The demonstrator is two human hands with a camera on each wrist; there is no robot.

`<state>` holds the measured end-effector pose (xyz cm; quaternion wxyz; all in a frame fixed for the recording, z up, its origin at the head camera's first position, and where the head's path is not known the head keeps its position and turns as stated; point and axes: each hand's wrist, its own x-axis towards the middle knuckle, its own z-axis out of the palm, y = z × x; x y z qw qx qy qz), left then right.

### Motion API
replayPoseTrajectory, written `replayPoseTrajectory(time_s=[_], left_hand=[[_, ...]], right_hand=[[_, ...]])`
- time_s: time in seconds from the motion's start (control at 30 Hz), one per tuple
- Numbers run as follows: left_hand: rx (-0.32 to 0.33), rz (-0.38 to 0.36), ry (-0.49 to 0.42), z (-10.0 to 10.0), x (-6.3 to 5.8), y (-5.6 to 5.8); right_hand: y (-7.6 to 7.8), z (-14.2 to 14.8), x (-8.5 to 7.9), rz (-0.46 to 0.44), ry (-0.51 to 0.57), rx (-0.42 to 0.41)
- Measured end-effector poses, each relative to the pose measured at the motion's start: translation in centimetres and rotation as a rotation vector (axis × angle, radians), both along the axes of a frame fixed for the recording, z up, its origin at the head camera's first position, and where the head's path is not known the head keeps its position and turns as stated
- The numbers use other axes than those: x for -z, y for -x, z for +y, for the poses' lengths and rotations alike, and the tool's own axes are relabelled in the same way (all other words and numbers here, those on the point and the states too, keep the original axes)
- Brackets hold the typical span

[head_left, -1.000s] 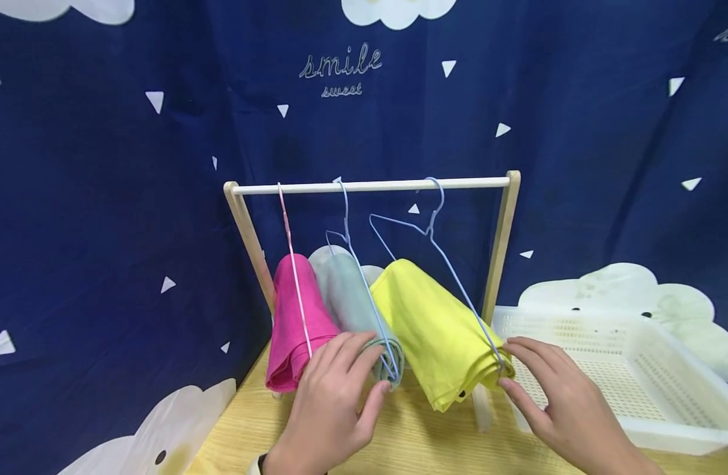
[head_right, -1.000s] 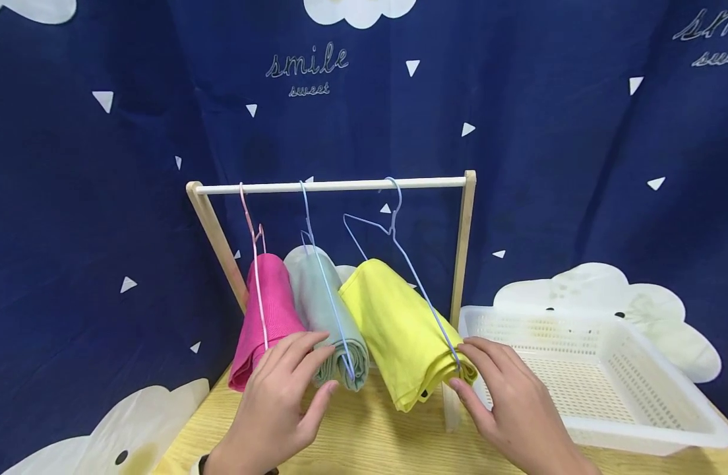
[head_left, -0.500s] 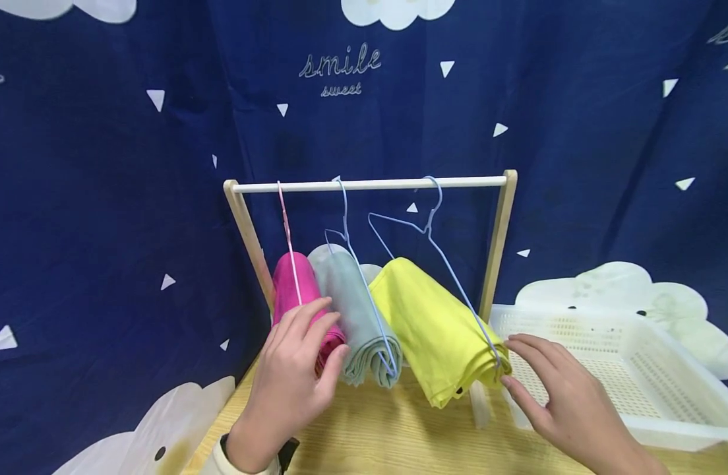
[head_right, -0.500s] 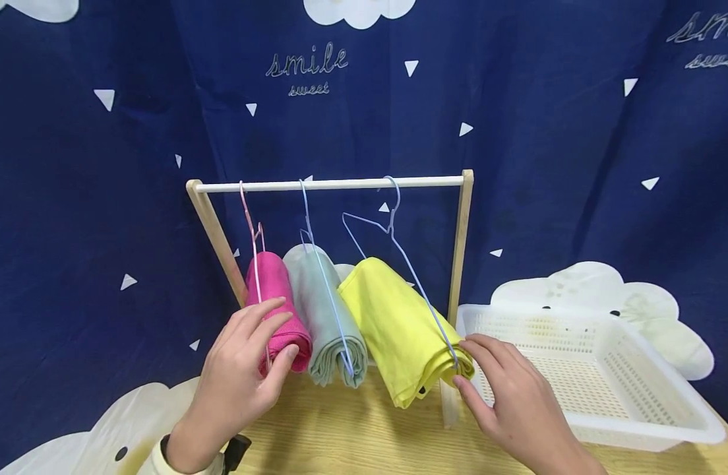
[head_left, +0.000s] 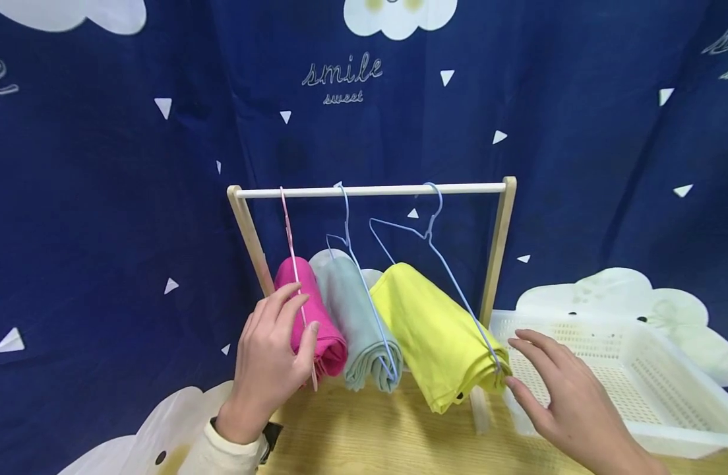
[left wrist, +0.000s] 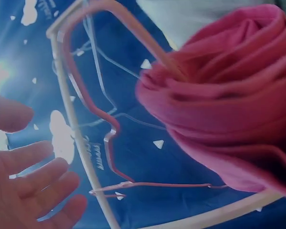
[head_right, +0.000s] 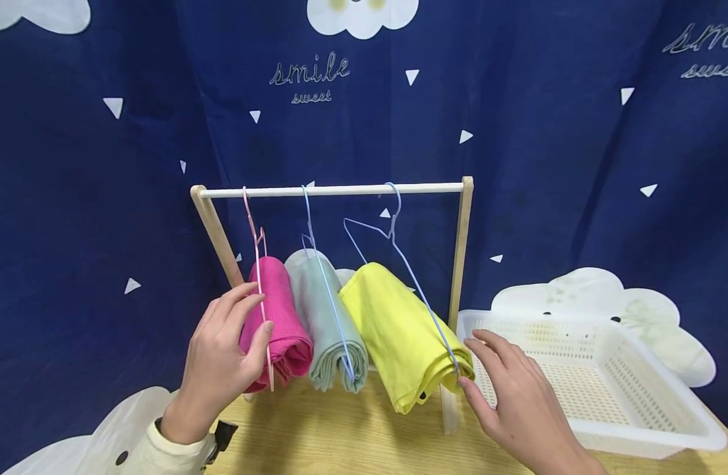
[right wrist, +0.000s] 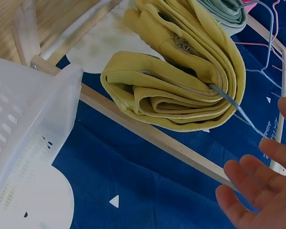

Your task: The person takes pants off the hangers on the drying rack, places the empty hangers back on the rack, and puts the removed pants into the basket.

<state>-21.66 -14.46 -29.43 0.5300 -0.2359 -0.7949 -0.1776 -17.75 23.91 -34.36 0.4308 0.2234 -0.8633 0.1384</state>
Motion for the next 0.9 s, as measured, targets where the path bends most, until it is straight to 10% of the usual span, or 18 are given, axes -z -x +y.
replayPoseTrajectory(time_s=[0.43,0.9], left_hand=[[0.027,-0.094,-0.156,-2.2,1.7,3.3],[-0.095,-0.295,-0.205,-4.4,2.8,6.6]], right_hand=[[0.1,0.2,-0.2,-0.035,0.015,0.009],[0.1,0.4,0.1,-0.054,0.021,0.010]])
